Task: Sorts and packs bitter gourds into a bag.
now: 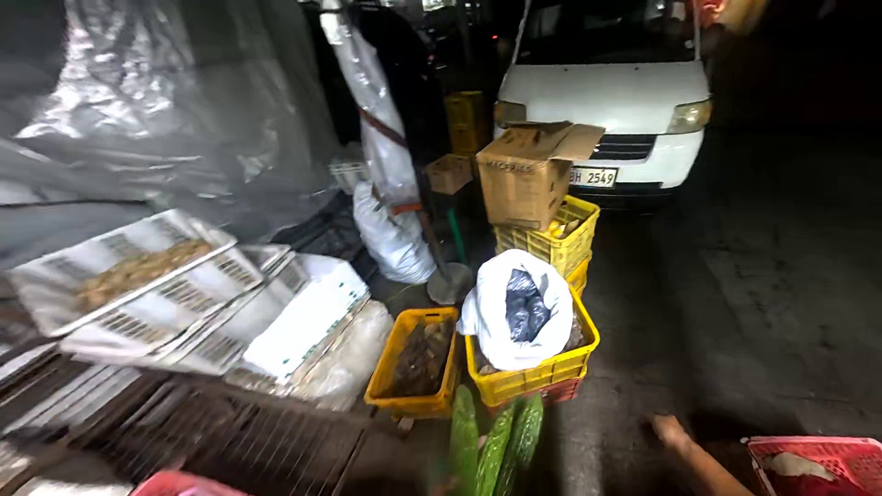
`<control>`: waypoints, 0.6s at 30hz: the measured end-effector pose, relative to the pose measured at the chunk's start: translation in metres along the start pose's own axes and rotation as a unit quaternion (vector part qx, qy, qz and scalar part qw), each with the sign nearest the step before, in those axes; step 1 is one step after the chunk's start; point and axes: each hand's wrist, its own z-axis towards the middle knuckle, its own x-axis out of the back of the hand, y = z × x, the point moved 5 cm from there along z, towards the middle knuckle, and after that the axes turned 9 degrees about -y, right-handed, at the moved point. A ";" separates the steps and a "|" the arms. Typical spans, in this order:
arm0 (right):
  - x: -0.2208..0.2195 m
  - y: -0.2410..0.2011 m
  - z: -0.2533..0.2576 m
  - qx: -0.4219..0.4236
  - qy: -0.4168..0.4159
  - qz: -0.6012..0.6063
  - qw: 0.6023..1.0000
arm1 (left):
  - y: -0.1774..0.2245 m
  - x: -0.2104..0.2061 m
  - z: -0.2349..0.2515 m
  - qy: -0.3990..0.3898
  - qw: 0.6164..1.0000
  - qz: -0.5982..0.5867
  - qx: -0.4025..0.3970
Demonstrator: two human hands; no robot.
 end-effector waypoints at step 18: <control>0.056 -0.233 0.075 0.209 -0.047 0.399 0.891 | -0.044 -0.374 0.421 -0.371 0.888 -0.036 0.268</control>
